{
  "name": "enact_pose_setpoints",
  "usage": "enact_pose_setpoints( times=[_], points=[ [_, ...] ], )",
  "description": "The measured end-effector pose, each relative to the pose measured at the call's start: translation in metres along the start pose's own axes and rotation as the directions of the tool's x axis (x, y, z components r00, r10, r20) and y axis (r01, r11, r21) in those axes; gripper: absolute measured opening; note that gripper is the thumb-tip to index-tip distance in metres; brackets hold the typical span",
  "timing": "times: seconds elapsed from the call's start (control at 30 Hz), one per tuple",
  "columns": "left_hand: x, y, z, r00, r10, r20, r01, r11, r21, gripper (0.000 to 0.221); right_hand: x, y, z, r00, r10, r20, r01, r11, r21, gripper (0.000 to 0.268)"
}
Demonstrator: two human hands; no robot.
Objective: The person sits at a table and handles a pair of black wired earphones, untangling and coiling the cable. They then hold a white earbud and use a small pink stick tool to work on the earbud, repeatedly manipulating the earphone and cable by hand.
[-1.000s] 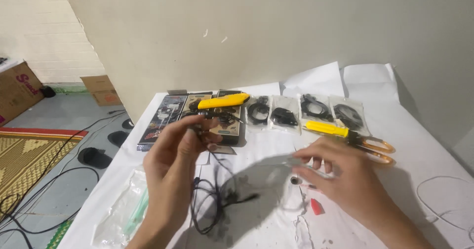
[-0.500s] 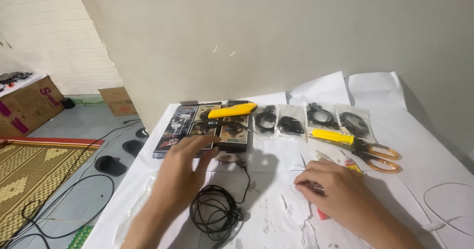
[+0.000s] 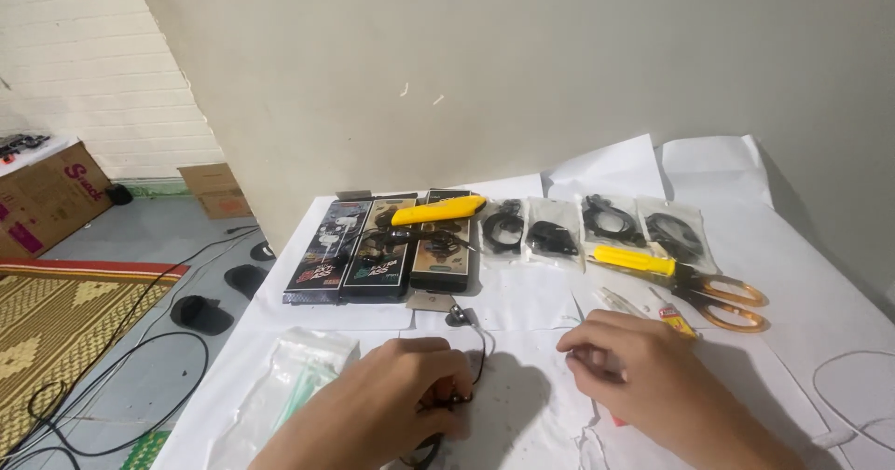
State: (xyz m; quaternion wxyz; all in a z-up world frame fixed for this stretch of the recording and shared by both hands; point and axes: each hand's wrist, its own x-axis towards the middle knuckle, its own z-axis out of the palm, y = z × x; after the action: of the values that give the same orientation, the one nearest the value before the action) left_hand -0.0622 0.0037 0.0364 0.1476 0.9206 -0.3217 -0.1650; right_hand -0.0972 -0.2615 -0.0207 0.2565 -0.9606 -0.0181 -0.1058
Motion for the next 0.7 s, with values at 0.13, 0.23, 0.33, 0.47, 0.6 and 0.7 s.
enact_pose_setpoints(
  times=[0.13,0.23,0.33,0.47,0.6,0.7],
  points=[
    [-0.003,0.001,0.002,0.991,0.063,-0.114,-0.065,0.998,-0.012,0.008,-0.007,-0.013,-0.008,0.999,0.024,-0.025,-0.014,0.939,0.344,0.018],
    [0.002,0.001,0.004,0.987,0.107,-0.121,-0.11,0.994,-0.018,0.023,-0.006,-0.018,-0.012,0.967,0.233,0.107,-0.247,0.731,0.636,0.017],
    [0.006,-0.002,0.012,0.97,0.133,-0.204,-0.144,0.989,-0.04,0.028,-0.007,-0.012,-0.01,0.965,0.25,0.083,-0.226,0.621,0.751,0.017],
    [0.004,-0.004,0.015,0.948,0.18,-0.261,-0.192,0.981,-0.021,0.021,-0.008,-0.024,-0.013,0.931,0.347,0.116,-0.305,0.56,0.77,0.016],
    [0.002,-0.003,0.011,0.907,0.231,-0.352,-0.262,0.964,-0.04,0.017,-0.008,-0.026,-0.013,0.922,0.362,0.14,-0.332,0.548,0.768,0.018],
    [-0.004,0.005,0.009,0.865,0.199,-0.46,-0.342,0.906,-0.251,0.019,-0.012,-0.027,-0.011,0.909,0.388,0.154,-0.351,0.511,0.784,0.026]
  ],
)
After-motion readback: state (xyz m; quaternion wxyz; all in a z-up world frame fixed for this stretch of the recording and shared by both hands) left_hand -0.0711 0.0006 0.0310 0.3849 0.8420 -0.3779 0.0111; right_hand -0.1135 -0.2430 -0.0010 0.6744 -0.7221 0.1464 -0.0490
